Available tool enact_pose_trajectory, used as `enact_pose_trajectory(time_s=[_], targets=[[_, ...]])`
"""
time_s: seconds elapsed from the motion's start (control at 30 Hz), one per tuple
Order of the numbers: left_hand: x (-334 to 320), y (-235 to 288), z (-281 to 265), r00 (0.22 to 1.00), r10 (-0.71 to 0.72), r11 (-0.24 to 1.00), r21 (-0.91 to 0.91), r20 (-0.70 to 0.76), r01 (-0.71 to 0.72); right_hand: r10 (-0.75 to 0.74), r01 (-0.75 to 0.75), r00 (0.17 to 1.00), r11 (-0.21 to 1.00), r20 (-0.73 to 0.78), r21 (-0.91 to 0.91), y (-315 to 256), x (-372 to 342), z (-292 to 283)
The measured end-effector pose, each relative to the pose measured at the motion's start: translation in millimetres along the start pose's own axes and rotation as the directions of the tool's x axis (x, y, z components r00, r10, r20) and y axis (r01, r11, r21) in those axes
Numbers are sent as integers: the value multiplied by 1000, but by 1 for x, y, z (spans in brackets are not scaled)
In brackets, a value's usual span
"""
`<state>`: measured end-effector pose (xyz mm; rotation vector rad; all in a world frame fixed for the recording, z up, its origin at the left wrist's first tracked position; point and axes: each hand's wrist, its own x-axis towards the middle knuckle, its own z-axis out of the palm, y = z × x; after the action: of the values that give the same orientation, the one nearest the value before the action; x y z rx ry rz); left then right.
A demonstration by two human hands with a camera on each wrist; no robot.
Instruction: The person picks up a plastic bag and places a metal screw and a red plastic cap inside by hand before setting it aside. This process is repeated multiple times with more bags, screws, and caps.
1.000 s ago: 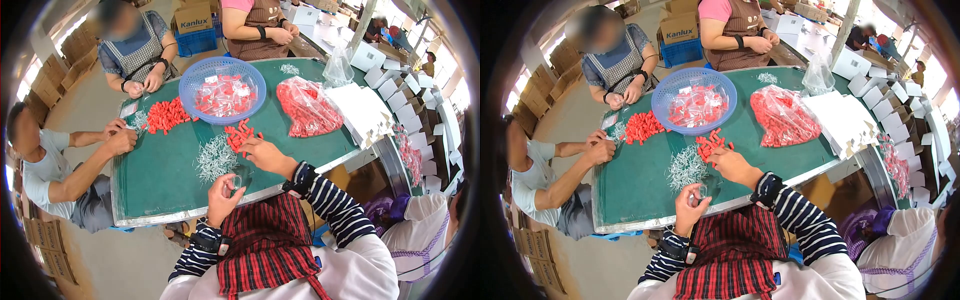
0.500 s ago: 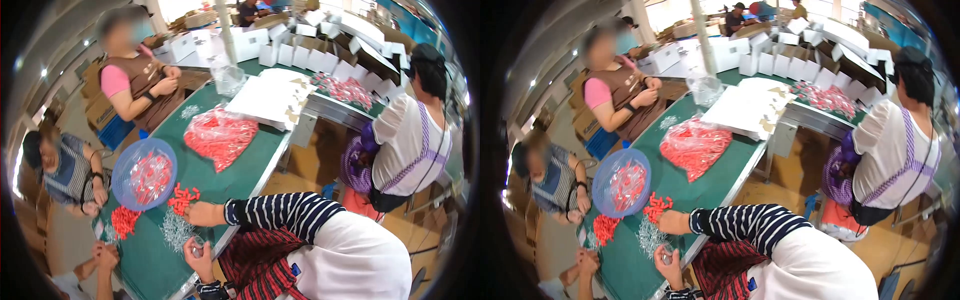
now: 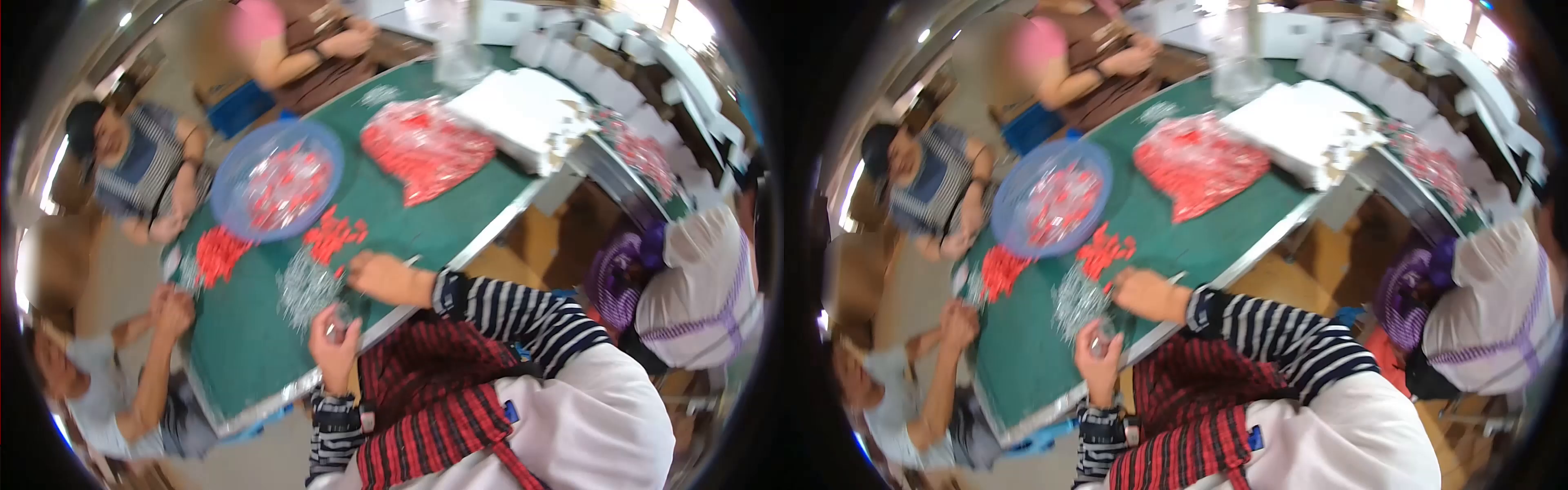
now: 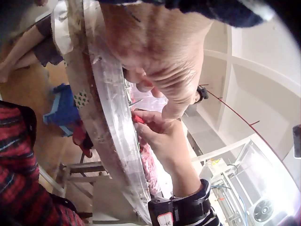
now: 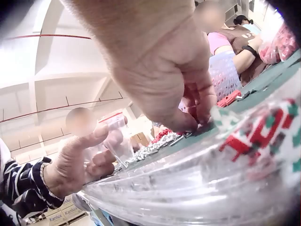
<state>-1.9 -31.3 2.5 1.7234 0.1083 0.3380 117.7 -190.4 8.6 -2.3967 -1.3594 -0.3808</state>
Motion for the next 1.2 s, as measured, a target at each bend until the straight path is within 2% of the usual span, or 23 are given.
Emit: enact_pose_trajectory(time_s=[0.03,0.07,0.1,0.13,0.2,0.23,0.3,0.37,0.4,0.43,0.5,0.6,0.7,0.77,0.87,0.9,0.97,1.0,1.07,1.13,1.2], targets=[[2,-6,-1,989,149,979,140,6,-148,0,0,1000,999,-14,33,1,-1,-1],[1,-3,1,996,89,993,83,-5,-89,43,-41,999,993,-15,111,1,-3,-4],[2,-1,3,994,108,993,47,-17,-107,91,-88,996,981,-8,176,1,-3,-8],[4,-1,5,993,113,993,38,-24,-112,56,-55,998,979,1,196,-3,-2,-14],[3,-2,4,992,123,992,28,-42,-122,124,-116,992,917,3,382,-13,-5,-33],[3,-3,4,992,121,993,19,-28,-120,114,-109,993,918,10,381,-18,-3,-38],[4,-2,6,993,119,993,1,-10,-119,1,28,997,922,-75,386,-27,-4,-49],[2,2,4,1000,9,1000,-1,17,-9,3,28,997,923,-80,385,-35,-3,-53],[4,0,6,998,67,998,-18,2,-67,-20,60,993,932,-115,357,-37,-3,-53],[4,0,6,998,67,998,-20,7,-67,-45,92,988,941,-150,327,-39,-2,-53],[4,0,6,993,115,993,-23,13,-115,-54,96,988,952,-147,291,-42,-2,-54],[4,-4,6,994,111,992,-70,17,-109,-77,99,992,963,-98,250,-45,-1,-52],[5,-4,6,995,94,992,-81,27,-92,-60,90,993,937,-99,339,-51,-1,-57],[5,-4,5,996,89,995,-54,20,-87,18,1,999,884,-35,468,-53,-1,-59],[6,-1,5,993,114,993,-25,10,-113,88,-59,996,834,-26,549,-53,-3,-57],[6,0,6,990,142,990,-22,4,-141,87,-58,996,834,-26,549,-52,-5,-56],[4,6,7,989,142,990,8,-29,-142,205,-121,975,814,-86,568,-52,-9,-51],[4,7,6,988,143,989,37,-62,-140,204,-120,975,814,-86,568,-53,-12,-46],[4,5,6,988,129,991,-10,-80,-130,272,-228,962,737,28,636,-55,-20,-35],[2,3,4,989,112,991,-59,-92,-118,253,-217,967,726,40,653,-58,-24,-28],[0,2,0,995,84,996,16,-49,-83,240,-187,971,718,13,671,-62,-24,-25]])
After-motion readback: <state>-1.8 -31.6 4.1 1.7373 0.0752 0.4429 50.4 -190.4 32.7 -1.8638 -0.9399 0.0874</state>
